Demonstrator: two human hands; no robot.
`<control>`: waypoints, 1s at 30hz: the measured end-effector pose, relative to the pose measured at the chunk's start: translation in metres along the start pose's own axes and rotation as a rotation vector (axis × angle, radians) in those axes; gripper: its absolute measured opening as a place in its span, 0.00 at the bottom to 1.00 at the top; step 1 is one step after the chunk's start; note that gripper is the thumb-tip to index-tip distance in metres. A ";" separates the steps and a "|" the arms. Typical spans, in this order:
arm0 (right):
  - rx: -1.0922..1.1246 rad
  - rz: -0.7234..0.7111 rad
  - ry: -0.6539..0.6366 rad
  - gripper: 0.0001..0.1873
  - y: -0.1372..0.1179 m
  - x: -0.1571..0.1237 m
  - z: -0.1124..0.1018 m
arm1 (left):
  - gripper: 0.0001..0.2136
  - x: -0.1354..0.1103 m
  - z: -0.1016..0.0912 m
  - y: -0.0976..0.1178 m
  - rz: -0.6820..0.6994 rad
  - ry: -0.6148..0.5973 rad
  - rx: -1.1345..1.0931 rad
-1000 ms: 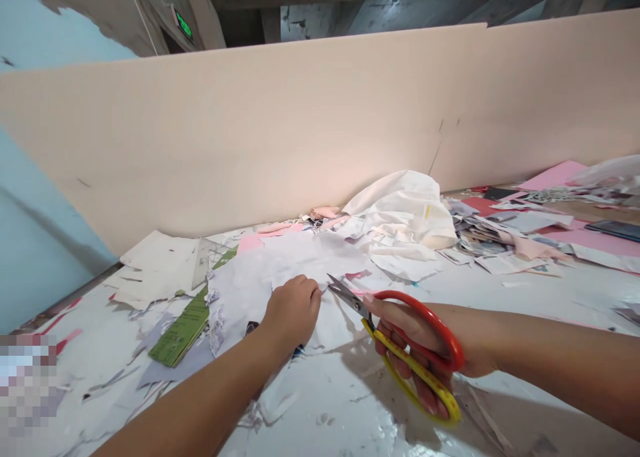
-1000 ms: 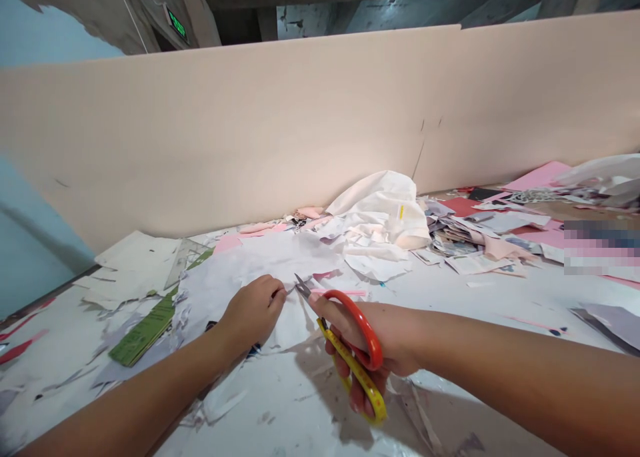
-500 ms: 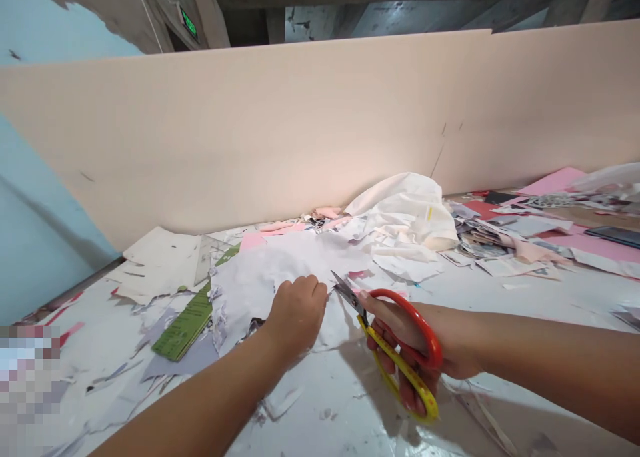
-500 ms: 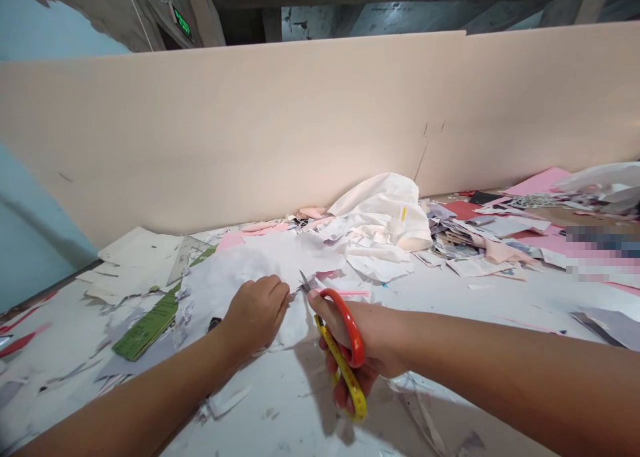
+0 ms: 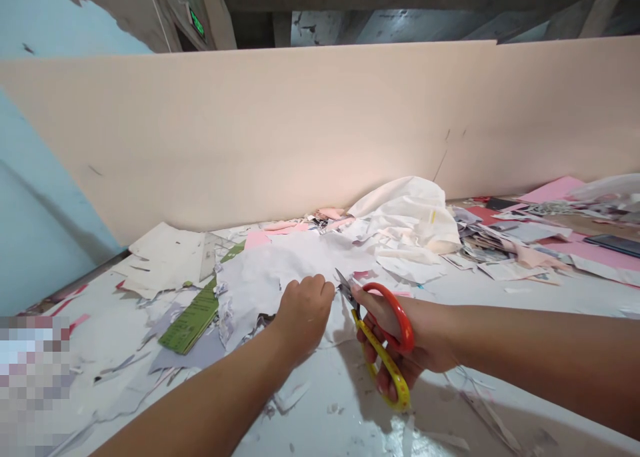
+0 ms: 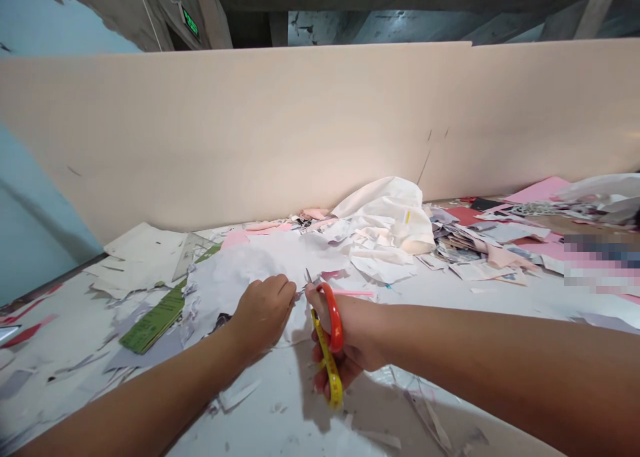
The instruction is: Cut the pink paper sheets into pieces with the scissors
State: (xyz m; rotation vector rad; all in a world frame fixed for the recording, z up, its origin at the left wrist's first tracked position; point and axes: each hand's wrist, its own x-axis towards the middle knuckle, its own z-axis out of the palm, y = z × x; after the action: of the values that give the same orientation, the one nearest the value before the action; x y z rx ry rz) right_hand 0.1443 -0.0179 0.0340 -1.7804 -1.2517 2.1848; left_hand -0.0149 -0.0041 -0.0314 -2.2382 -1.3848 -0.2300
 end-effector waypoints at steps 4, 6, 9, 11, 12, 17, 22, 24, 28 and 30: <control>-0.037 0.001 -0.004 0.31 -0.001 0.001 0.000 | 0.01 -0.001 0.000 0.000 0.000 -0.003 -0.001; -0.048 -0.008 -0.003 0.31 -0.002 0.001 0.001 | 0.01 -0.001 0.000 -0.001 0.000 -0.009 -0.003; -0.039 -0.016 0.012 0.32 -0.002 0.001 0.003 | 0.01 -0.001 -0.001 -0.001 0.005 -0.020 -0.006; -0.032 -0.012 0.033 0.32 -0.002 0.001 0.004 | 0.01 -0.001 -0.002 -0.001 0.008 -0.027 -0.009; -0.028 -0.011 0.045 0.31 -0.001 0.001 0.005 | 0.01 -0.001 -0.002 -0.001 0.008 -0.029 -0.010; -0.013 -0.039 0.078 0.28 0.003 0.007 0.005 | 0.02 0.000 -0.001 -0.001 0.012 -0.033 -0.020; 0.049 -0.072 0.121 0.24 0.012 0.016 0.008 | 0.03 0.001 0.002 -0.002 0.014 -0.031 -0.031; 0.080 -0.095 0.127 0.23 0.015 0.020 0.010 | 0.04 0.001 0.002 -0.002 0.017 -0.028 -0.037; 0.136 -0.124 0.165 0.22 0.021 0.026 0.011 | 0.03 0.001 0.001 -0.002 0.014 -0.024 -0.059; 0.155 -0.117 0.157 0.22 0.023 0.027 0.011 | 0.03 0.001 0.001 -0.001 0.000 -0.021 -0.076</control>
State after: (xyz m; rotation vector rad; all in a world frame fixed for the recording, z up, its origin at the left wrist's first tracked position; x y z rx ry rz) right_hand 0.1363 -0.0252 -0.0007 -1.7332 -1.0921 1.9787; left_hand -0.0152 -0.0027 -0.0314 -2.3087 -1.4085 -0.2638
